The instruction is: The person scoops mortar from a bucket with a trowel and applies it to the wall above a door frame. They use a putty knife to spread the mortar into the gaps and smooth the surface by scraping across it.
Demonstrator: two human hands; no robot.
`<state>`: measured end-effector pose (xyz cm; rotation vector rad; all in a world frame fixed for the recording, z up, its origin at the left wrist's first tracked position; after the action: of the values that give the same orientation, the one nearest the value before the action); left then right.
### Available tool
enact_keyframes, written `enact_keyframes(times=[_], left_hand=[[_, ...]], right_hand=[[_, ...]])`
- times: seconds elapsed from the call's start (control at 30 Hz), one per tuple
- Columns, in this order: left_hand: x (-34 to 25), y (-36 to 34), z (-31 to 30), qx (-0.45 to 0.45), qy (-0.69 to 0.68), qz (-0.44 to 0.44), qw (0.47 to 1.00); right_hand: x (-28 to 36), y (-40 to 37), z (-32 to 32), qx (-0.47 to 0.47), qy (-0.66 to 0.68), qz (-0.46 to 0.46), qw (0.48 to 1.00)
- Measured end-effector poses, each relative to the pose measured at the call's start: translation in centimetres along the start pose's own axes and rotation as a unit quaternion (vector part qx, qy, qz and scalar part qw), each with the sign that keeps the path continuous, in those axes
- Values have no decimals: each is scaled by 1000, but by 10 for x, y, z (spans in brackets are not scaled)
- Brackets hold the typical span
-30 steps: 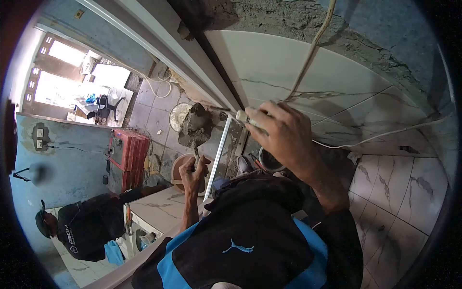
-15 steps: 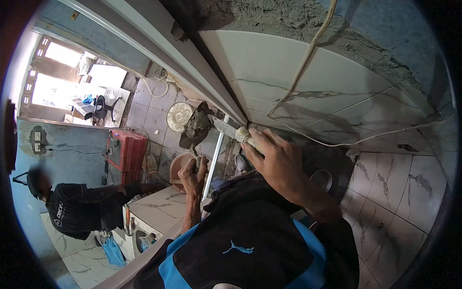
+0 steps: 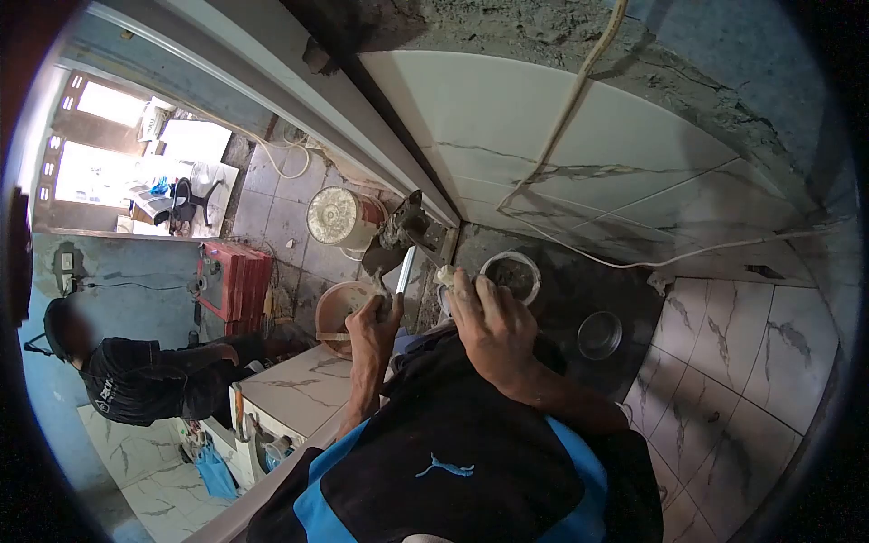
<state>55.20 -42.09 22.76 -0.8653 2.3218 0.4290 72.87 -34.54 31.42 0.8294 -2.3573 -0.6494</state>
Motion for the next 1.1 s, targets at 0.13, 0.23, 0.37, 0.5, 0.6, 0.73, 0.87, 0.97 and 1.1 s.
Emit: enact_keyframes(times=[0.13,0.23,0.37,0.5,0.6,0.73,0.87,0.97,1.1], left_hand=[[0,-1,13,28,2,-12,1000],[4,2,22,36,-12,-14,999],[10,3,30,59,-40,-37,997],[24,2,31,66,-48,-32,996],[33,3,28,97,-58,-74,991],[40,4,21,83,-59,-71,992],[40,6,12,94,-45,-55,993],[54,5,10,90,-46,-49,994],[62,3,5,94,-45,-87,991]], right_hand=[[-1,-15,12,-3,-36,-15,999],[-14,-12,19,51,86,54,994],[-33,-13,21,75,299,211,928],[-56,8,7,28,406,327,853],[-53,38,-8,-18,412,301,860],[-22,65,11,-46,497,352,792],[17,97,29,-195,422,209,860],[32,103,43,-195,374,223,879],[48,113,55,-237,359,190,882]])
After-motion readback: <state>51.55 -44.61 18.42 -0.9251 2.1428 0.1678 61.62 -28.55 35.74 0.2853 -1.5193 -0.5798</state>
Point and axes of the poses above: each hand's wrist, its own y-axis towards the middle knuckle, its own z-axis out of the palm, x = y × z, the point moved 8 cm from there along y, towards the middle knuckle, and after that the axes turned 11 degrees about -x, right-handed, at the moved point
